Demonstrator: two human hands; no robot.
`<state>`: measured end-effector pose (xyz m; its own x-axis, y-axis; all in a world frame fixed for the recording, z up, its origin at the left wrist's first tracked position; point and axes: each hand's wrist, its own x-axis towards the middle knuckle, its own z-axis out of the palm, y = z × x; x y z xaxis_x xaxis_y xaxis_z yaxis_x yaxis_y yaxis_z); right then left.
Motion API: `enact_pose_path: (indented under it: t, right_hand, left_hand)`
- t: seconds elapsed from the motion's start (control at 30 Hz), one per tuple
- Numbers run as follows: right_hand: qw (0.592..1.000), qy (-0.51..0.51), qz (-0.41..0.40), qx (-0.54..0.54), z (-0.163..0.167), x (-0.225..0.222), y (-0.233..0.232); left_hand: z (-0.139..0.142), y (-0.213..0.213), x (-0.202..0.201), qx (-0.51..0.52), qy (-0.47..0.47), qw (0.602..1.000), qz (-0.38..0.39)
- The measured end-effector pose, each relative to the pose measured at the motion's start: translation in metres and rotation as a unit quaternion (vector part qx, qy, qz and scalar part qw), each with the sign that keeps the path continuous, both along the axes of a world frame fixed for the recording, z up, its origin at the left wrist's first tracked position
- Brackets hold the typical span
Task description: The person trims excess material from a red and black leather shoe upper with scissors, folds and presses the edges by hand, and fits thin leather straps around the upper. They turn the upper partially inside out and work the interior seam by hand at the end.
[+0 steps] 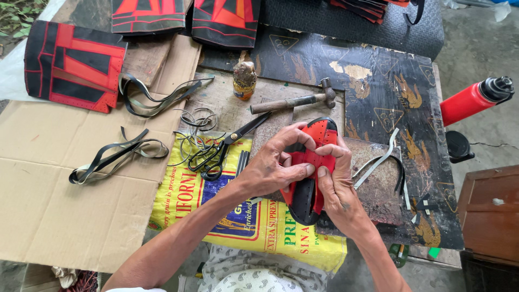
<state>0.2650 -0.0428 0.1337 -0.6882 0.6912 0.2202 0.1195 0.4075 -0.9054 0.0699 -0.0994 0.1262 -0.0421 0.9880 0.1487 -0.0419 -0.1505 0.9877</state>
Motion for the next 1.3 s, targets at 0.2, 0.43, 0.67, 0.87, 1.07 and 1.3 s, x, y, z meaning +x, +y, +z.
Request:
enact_pose_path:
  t: [0.2, 0.43, 0.67, 0.87, 1.07, 1.3]
  right_hand:
    - [0.997, 0.057, 0.0, -0.043, -0.005, -0.002, 0.003]
    - [1.0, 0.023, -0.017, -0.009, -0.006, 0.002, 0.004]
    - [0.972, 0.067, 0.119, -0.193, 0.013, 0.026, -0.002]
    - [0.973, 0.048, 0.131, -0.181, 0.02, 0.023, 0.006]
    - [0.974, 0.048, 0.126, -0.181, 0.021, 0.021, 0.005]
    - [0.975, 0.048, 0.127, -0.176, 0.022, 0.019, 0.003]
  left_hand:
    - [0.0, 0.003, -0.001, 0.001, -0.001, 1.0, -0.007]
    - [-0.003, 0.008, -0.002, 0.01, 0.006, 1.0, 0.0]
    - [0.0, 0.004, -0.004, 0.061, 0.046, 0.997, -0.004]
    - [0.016, -0.016, -0.012, -0.074, 0.02, 0.991, -0.111]
    - [0.018, -0.017, -0.008, -0.069, 0.007, 0.991, -0.113]
    - [0.01, -0.015, -0.005, -0.024, 0.006, 0.994, -0.105]
